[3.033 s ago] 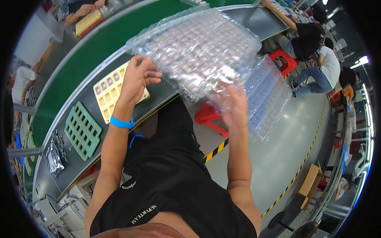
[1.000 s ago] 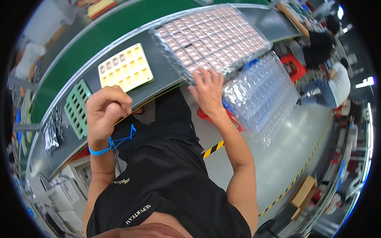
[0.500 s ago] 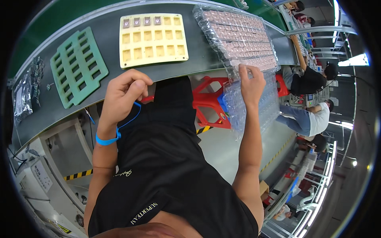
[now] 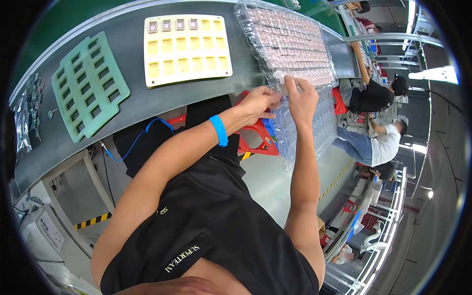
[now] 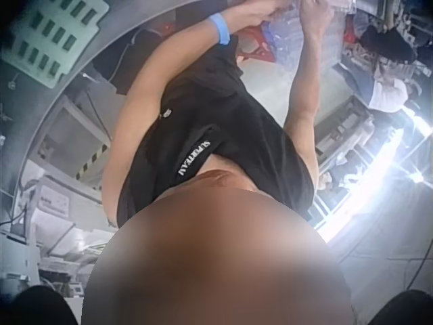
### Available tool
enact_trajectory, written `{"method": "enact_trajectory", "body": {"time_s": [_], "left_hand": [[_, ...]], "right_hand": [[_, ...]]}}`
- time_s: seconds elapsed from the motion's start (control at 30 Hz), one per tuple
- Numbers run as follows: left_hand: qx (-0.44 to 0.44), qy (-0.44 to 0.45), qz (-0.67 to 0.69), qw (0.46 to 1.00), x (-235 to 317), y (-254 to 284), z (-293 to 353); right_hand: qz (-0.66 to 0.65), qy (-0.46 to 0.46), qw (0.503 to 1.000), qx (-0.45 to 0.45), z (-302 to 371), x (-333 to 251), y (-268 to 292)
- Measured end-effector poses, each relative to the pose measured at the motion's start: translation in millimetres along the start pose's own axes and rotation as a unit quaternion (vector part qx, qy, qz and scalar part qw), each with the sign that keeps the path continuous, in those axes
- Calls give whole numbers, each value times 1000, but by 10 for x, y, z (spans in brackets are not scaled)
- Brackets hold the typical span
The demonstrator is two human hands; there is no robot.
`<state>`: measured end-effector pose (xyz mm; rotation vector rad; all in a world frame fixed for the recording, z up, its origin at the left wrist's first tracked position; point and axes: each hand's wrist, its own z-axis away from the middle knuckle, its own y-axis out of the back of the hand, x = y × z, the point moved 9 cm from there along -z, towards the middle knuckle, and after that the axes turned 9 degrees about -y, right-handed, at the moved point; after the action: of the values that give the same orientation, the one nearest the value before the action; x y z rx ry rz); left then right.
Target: Placing small electronic components into a component tray and attaching a cover plate.
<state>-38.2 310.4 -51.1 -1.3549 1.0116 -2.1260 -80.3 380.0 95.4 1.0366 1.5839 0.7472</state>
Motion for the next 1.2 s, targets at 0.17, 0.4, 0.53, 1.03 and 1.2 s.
{"method": "enact_trajectory", "body": {"time_s": [0.17, 0.4, 0.53, 1.03, 1.2], "left_hand": [[22, -15, 37, 999, -162, 131, -127], [28, -21, 76, 996, -258, 235, -145], [29, -18, 90, 995, -272, 237, -146], [131, -163, 10, 978, 378, 471, 595], [119, -340, -307, 881, 935, 375, 879]], "right_hand": [[-11, -23, 1000, 10, -77, 26, 66], [-14, -50, 998, 29, -195, -81, 231], [-20, -45, 999, 16, -211, -87, 245], [31, 212, 977, 9, 653, -325, -511], [-19, 221, 975, -7, 673, -289, -496]]}}
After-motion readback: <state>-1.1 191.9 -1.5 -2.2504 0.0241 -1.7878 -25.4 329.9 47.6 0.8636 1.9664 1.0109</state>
